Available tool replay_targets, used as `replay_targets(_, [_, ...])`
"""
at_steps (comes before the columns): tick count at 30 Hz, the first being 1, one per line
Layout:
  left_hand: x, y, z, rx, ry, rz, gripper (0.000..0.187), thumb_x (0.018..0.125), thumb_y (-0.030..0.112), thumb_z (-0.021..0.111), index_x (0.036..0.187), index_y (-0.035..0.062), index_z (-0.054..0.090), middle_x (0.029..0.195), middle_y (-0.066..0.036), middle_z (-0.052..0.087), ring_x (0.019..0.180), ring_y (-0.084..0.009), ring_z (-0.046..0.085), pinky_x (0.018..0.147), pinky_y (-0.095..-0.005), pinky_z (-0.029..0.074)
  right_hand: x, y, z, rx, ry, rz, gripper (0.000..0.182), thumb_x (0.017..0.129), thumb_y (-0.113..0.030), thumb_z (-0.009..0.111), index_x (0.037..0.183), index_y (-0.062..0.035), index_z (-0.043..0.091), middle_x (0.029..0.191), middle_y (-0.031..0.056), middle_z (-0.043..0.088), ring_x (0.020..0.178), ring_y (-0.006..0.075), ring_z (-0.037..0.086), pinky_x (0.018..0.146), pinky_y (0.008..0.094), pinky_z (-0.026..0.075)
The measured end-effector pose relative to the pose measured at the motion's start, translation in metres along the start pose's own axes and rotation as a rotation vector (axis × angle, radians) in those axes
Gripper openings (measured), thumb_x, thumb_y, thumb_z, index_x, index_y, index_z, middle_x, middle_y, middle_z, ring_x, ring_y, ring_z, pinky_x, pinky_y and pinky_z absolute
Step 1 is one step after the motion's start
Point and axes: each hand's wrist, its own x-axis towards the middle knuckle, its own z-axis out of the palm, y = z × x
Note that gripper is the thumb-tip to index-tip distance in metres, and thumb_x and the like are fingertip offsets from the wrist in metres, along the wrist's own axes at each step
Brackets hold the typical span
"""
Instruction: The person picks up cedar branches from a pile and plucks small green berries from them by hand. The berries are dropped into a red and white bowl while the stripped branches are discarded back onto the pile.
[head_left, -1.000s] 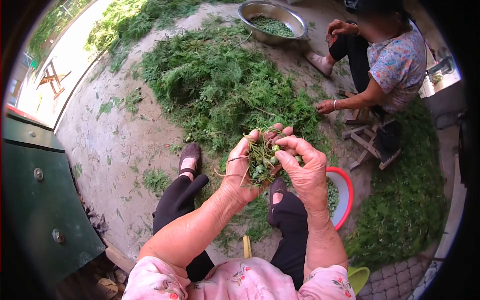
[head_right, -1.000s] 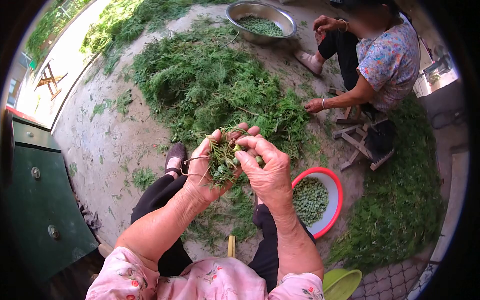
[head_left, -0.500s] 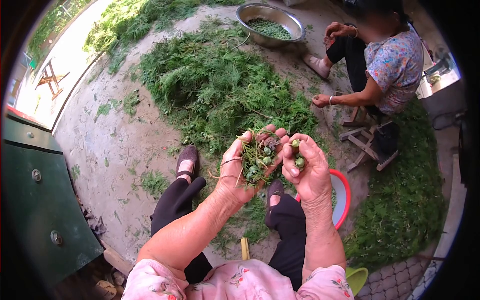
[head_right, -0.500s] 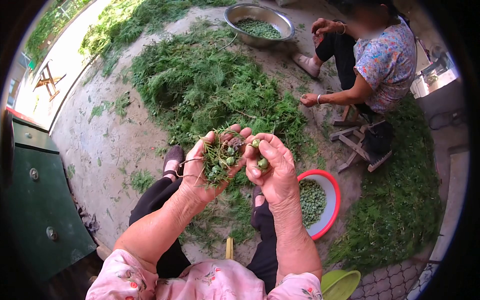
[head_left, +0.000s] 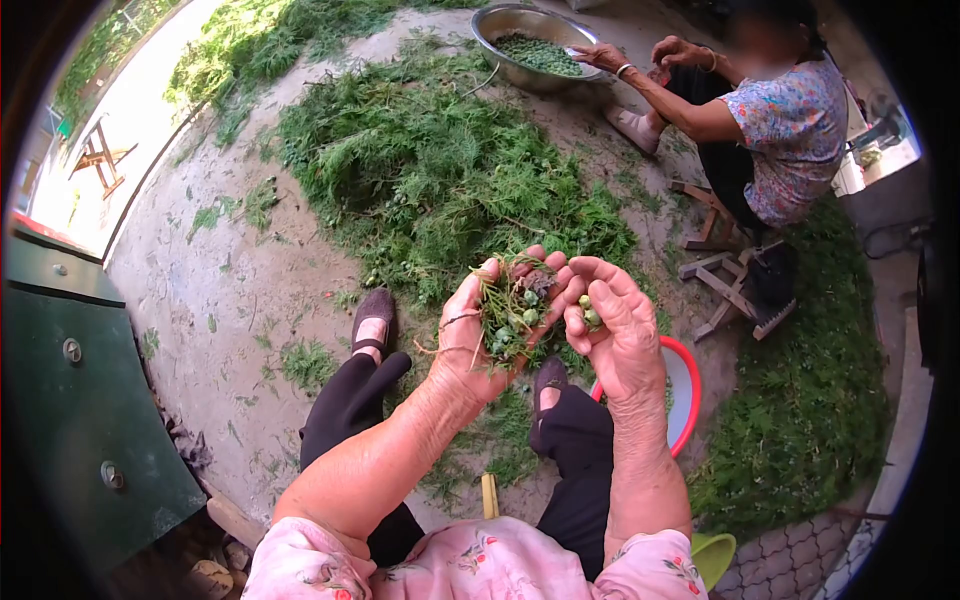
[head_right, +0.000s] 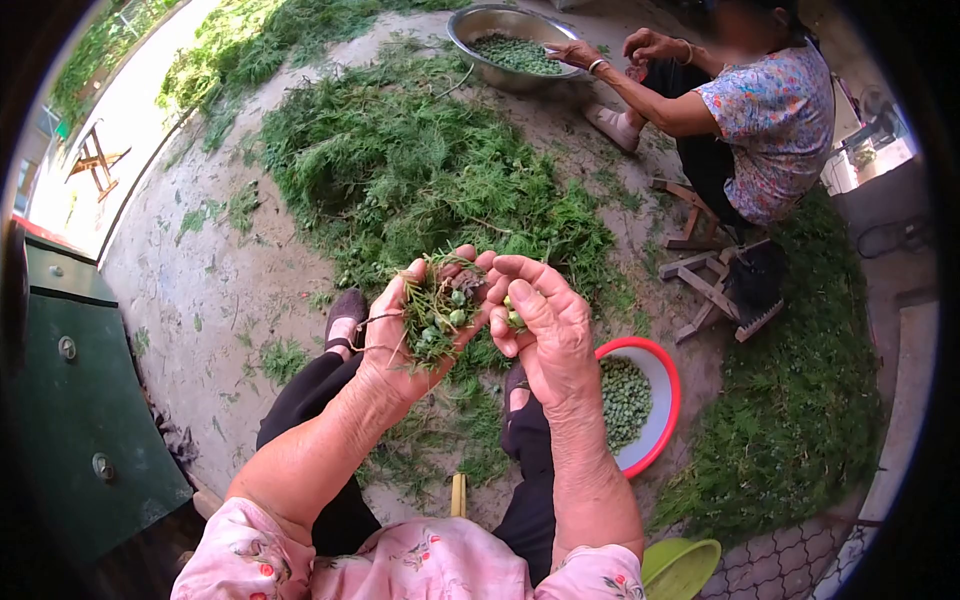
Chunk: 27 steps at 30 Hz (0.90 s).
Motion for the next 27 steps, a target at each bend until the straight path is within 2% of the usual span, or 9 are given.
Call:
replay_targets(2, [0.001, 0.000, -0.001, 0.047, -0.001, 0.009, 0.043, 0.093, 0.033, 0.037, 0.122, 0.0023, 0.046, 0.123, -0.014, 0.051, 0.111, -0.0277, 0.052, 0.093, -0.0397, 0.045, -0.002, 0.000, 0.000, -0.056, -0.003, -0.004, 0.021, 0.087, -0.009, 0.056, 0.106, 0.0013, 0.057, 0.084, 0.0041, 0.059, 0.065, 0.0077, 0.054, 0.048, 0.0191, 0.041])
replay_targets(4, [0.003, 0.000, -0.004, 0.094, -0.002, 0.016, 0.045, 0.093, 0.036, 0.035, 0.124, 0.0048, 0.046, 0.126, -0.012, 0.050, 0.112, -0.0254, 0.052, 0.090, -0.0386, 0.047, -0.004, -0.001, 0.001, -0.636, 0.084, -0.062, 0.017, 0.080, -0.003, 0.063, 0.097, -0.0015, 0.063, 0.080, 0.0016, 0.058, 0.067, 0.0087, 0.054, 0.053, 0.0203, 0.042])
replay_targets(5, [0.005, 0.001, -0.007, 0.093, -0.041, 0.000, 0.046, 0.093, 0.036, 0.035, 0.125, 0.0046, 0.045, 0.127, -0.012, 0.049, 0.112, -0.0252, 0.052, 0.090, -0.0375, 0.047, -0.002, 0.001, 0.001, -0.636, 0.084, -0.061, 0.017, 0.080, -0.003, 0.063, 0.097, -0.0015, 0.063, 0.080, 0.0016, 0.058, 0.067, 0.0087, 0.054, 0.053, 0.0203, 0.042])
replay_targets(7, [0.006, 0.000, -0.008, 0.093, -0.080, -0.015, 0.046, 0.093, 0.036, 0.034, 0.125, 0.0044, 0.045, 0.128, -0.013, 0.048, 0.112, -0.0251, 0.052, 0.090, -0.0365, 0.047, 0.001, 0.008, 0.005, -1.048, 0.009, -0.535, 0.020, 0.073, 0.004, 0.066, 0.091, -0.0038, 0.066, 0.078, 0.0025, 0.058, 0.070, 0.0112, 0.055, 0.060, 0.0225, 0.044])
replay_targets(8, [0.006, -0.002, -0.007, 0.095, -0.060, -0.010, 0.046, 0.093, 0.036, 0.035, 0.124, 0.0040, 0.046, 0.128, -0.013, 0.048, 0.112, -0.0249, 0.052, 0.091, -0.0353, 0.046, -0.001, 0.007, 0.008, -1.098, 0.004, -0.516, 0.029, 0.070, 0.007, 0.066, 0.097, -0.0046, 0.065, 0.077, 0.0047, 0.056, 0.072, 0.0155, 0.056, 0.065, 0.0265, 0.046])
replay_targets(11, [0.007, -0.004, -0.008, 0.089, -0.039, -0.025, 0.045, 0.092, 0.035, 0.037, 0.123, 0.0033, 0.048, 0.127, -0.013, 0.049, 0.112, -0.0243, 0.051, 0.092, -0.0339, 0.045, -0.004, 0.009, 0.016, -1.145, 0.013, -0.511, 0.025, 0.072, 0.007, 0.064, 0.095, -0.0026, 0.065, 0.077, 0.0055, 0.055, 0.074, 0.0152, 0.055, 0.068, 0.0262, 0.045])
replay_targets(19, [0.004, -0.008, -0.010, 0.157, -0.029, -0.046, 0.044, 0.091, 0.033, 0.041, 0.121, 0.0020, 0.050, 0.124, -0.013, 0.052, 0.111, -0.0234, 0.052, 0.094, -0.0336, 0.043, -0.006, 0.012, 0.014, -1.392, 0.023, -0.605, 0.030, 0.069, 0.007, 0.066, 0.097, -0.0045, 0.065, 0.073, 0.0070, 0.051, 0.071, 0.0214, 0.056, 0.063, 0.0290, 0.047])
replay_targets(21, [0.004, -0.009, -0.009, 0.106, -0.021, -0.048, 0.043, 0.091, 0.032, 0.041, 0.120, 0.0017, 0.050, 0.124, -0.013, 0.052, 0.110, -0.0235, 0.053, 0.094, -0.0331, 0.043, -0.006, 0.014, 0.012, -1.437, 0.020, -0.700, 0.030, 0.069, 0.007, 0.066, 0.097, -0.0042, 0.064, 0.075, 0.0072, 0.053, 0.071, 0.0218, 0.057, 0.062, 0.0296, 0.047])
replay_targets(27, [0.007, -0.004, -0.015, 0.045, -0.074, -0.050, 0.043, 0.091, 0.032, 0.040, 0.120, 0.0020, 0.050, 0.125, -0.013, 0.052, 0.109, -0.0227, 0.054, 0.093, -0.0331, 0.044, -0.001, 0.018, 0.013, -1.330, 0.100, -0.725, 0.029, 0.070, 0.007, 0.066, 0.096, -0.0041, 0.062, 0.079, 0.0086, 0.055, 0.074, 0.0218, 0.059, 0.062, 0.0304, 0.047])
